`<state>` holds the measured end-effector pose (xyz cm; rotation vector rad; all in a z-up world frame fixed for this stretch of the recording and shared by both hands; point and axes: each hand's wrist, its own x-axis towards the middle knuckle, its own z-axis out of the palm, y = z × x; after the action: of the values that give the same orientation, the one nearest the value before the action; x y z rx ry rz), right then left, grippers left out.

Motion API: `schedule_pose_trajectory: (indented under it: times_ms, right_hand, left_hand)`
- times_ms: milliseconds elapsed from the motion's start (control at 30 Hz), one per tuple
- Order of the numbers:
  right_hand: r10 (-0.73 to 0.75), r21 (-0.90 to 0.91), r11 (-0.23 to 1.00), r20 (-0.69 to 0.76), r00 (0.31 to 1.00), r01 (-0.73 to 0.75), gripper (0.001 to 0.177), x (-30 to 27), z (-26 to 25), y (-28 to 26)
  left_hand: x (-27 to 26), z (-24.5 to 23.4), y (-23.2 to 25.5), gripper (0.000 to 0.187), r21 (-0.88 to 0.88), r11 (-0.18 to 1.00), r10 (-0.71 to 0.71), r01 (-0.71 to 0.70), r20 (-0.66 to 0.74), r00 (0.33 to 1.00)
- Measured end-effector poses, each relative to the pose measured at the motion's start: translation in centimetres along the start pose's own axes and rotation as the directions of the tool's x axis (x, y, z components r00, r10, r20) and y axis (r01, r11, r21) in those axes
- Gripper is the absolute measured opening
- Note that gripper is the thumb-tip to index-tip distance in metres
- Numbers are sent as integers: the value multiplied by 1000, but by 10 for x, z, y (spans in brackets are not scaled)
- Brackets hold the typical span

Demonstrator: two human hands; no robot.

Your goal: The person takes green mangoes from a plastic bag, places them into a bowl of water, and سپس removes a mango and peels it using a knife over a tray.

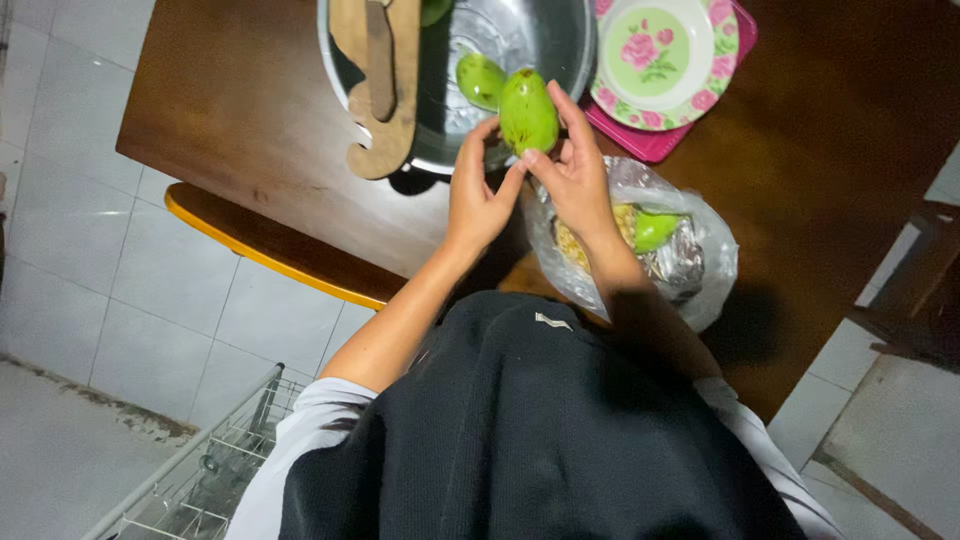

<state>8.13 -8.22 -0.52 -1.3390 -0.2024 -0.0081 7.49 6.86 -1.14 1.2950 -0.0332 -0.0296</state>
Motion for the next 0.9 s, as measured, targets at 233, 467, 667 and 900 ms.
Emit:
schedule_pose_trajectory:
  times_ms: [233,467,667,900]
  right_hand:
    - [136,-687,703,-123,983,-183,58,45,16,19]
    - [-2,-944,329,22,1000,21,51,43,26,38]
    - [13,-949,316,-2,1000,-6,50,32,28,33]
    - [-101,-974,225,-11,995,12,44,1,19,4]
  left_hand:
    - [25,-44,-1,35,741,646,104,-181,149,983]
    - [23,-52,-12,19,768,619,30,-164,185,982]
    - [27,-54,-9,22,764,620,56,-178,184,981]
    - [13,-39,10,31,741,625,106,-244,229,968]
